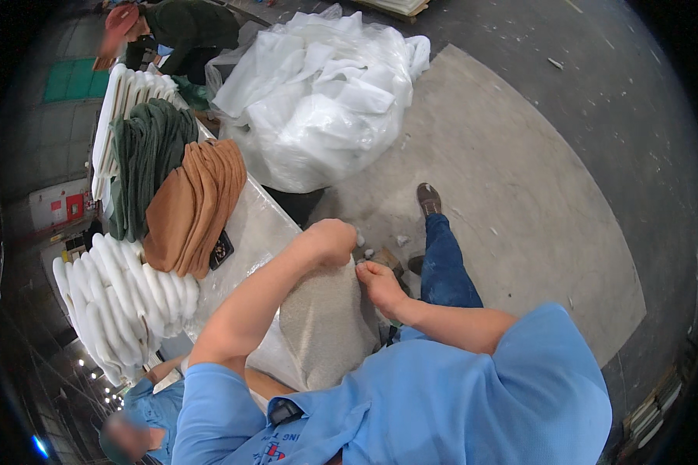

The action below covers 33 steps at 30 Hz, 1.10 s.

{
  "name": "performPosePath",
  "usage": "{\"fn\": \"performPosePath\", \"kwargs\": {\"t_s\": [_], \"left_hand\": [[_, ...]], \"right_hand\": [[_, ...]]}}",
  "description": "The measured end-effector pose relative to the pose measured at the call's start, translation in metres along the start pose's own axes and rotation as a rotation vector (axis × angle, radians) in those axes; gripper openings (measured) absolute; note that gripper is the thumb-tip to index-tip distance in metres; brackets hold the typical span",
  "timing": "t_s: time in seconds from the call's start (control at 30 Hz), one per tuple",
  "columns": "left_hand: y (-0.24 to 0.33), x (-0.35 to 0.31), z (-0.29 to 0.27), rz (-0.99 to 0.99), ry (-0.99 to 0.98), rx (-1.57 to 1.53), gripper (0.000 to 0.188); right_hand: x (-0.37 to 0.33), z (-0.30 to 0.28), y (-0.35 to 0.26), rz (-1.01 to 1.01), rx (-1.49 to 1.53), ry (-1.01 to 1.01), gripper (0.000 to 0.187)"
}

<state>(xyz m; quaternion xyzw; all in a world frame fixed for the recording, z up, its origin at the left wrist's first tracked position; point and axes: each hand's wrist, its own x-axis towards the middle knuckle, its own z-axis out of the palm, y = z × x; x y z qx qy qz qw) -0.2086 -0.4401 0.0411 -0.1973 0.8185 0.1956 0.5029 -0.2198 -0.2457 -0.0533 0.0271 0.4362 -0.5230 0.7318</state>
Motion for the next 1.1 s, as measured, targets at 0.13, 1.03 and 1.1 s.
{"fn": "performPosePath", "kwargs": {"t_s": [0.13, 1.03, 1.1], "left_hand": [[-0.021, 0.006, -0.002, 0.018, -0.143, -0.283, 0.024], [-0.019, 0.092, 0.073, 0.249, -0.097, -0.423, 0.043], [-0.009, 0.082, 0.047, 0.13, -0.178, -0.499, 0.052]], "right_hand": [[-0.003, -0.002, -0.006, 0.018, -0.067, 0.019, 0.029], [-0.02, -0.019, -0.018, 0.066, 0.008, -0.151, 0.034], [-0.013, -0.024, -0.017, 0.058, 0.001, -0.151, 0.045]]}}
